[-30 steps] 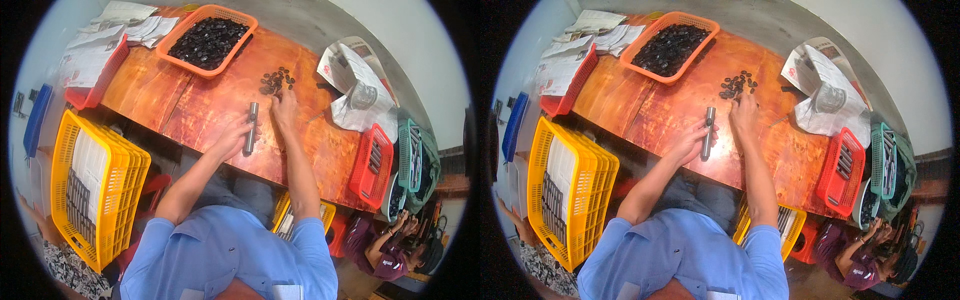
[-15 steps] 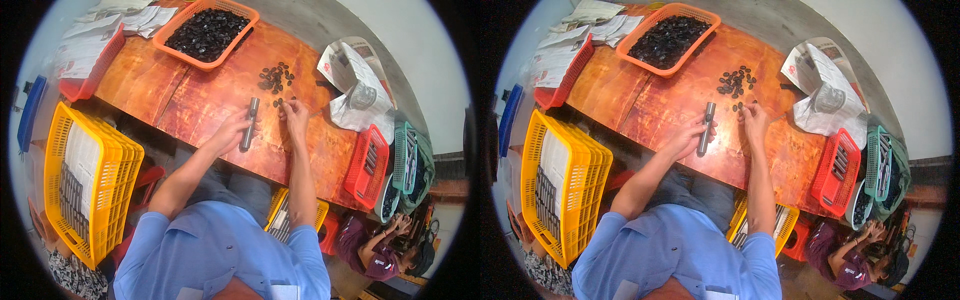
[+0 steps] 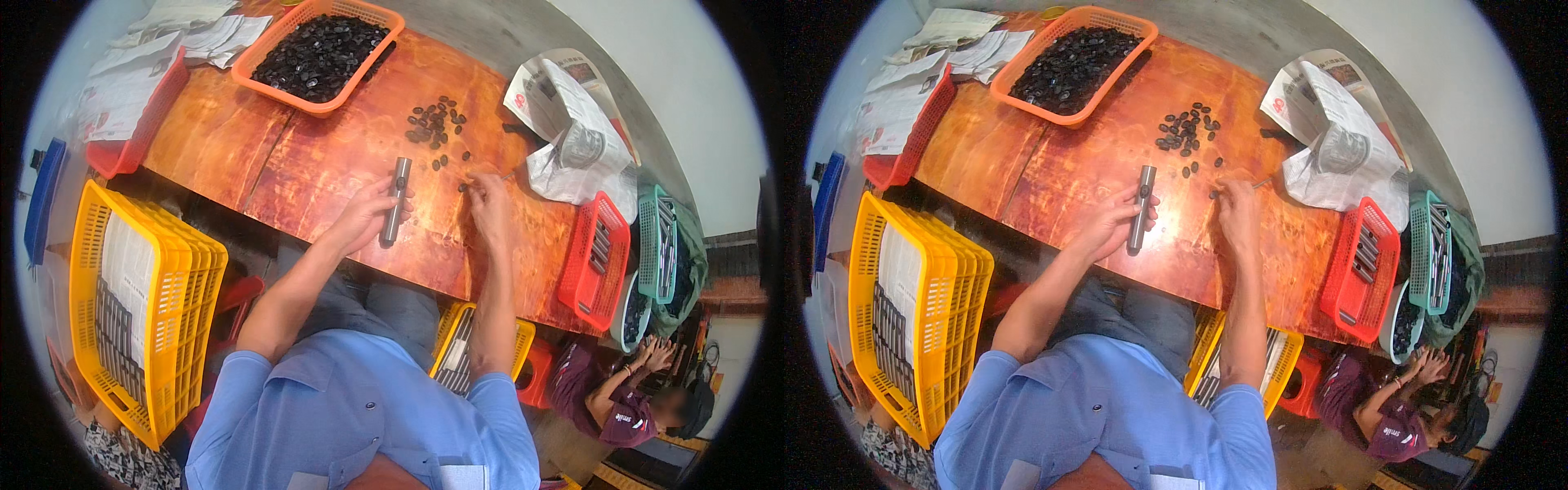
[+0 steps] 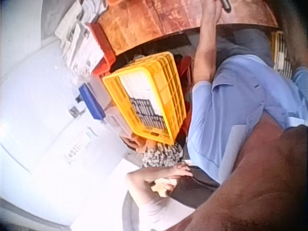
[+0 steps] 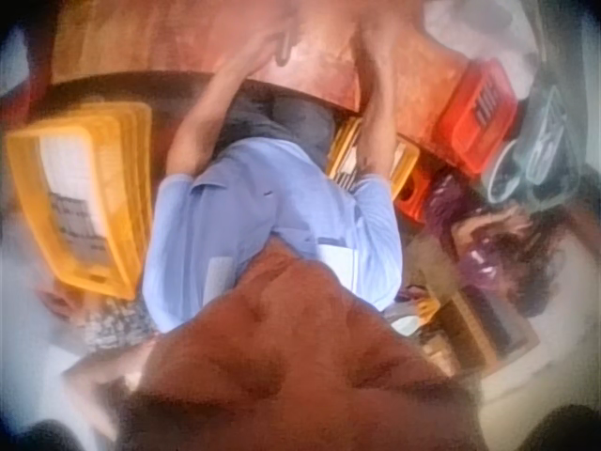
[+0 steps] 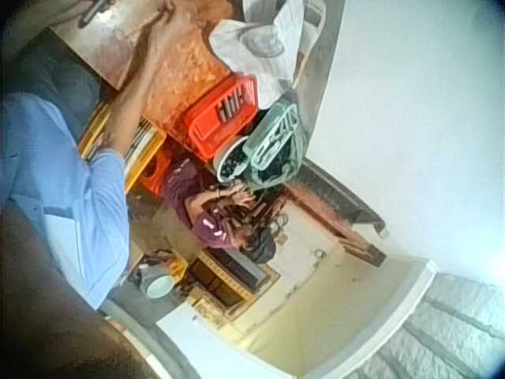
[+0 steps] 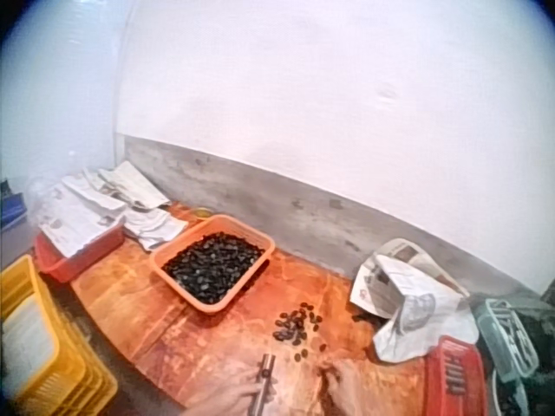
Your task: The person uses a cylindrical metal tool to press and split small dark seeds on a wooden table. They repeatedly pick up seeds, place them into the tool, and press down to open them, then deposit the processed seeds into a yellow basket.
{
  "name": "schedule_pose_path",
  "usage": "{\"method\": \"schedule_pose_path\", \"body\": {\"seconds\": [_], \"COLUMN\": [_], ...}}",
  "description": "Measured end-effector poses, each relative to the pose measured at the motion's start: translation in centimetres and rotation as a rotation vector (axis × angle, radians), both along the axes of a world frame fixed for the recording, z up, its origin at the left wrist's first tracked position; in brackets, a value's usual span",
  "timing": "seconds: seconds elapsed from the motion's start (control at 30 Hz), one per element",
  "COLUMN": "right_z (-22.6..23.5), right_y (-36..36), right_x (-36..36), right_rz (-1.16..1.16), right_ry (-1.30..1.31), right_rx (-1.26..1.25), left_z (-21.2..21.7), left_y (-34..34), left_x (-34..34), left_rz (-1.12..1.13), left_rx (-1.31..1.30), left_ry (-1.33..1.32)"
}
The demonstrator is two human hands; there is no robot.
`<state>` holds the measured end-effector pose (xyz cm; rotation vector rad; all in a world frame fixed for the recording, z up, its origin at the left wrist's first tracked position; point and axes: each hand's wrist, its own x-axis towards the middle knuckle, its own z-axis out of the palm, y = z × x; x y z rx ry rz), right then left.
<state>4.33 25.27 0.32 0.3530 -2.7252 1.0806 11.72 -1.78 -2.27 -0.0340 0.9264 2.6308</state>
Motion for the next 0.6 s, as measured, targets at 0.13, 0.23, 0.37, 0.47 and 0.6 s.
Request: {"method": "schedule_pose_path", "body": {"seconds": [0.13,0.23,0.37,0.47,0.6], "right_z": [2.3,1.4,-0.4,-0.1,0.3], "right_y": [-2.2,-2.1,-1.6,-1.5,-1.7], "right_x": [1.6,1.7,1.2,1.5,1.8], "right_rz": [-0.037,-0.020,-0.020,-0.079,-0.085], "right_ry": [-0.098,-0.104,-0.041,-0.094,-0.082], "right_rx": [0.131,0.180,0.052,0.083,0.106], "left_z": [0.3,0.6,0.6,0.1,0.3], "left_y": [-0.2,-0.1,0.0,-0.2,-0.2], "left_x": [0.0,0.2,0.2,0.2,0.2], "left_rz": [-0.032,-0.049,-0.067,-0.072,-0.083], "left_rx": [0.013,0.027,0.057,0.065,0.041], "left_ry": [-0.003,-0.011,-0.004,0.013,0.027]}}
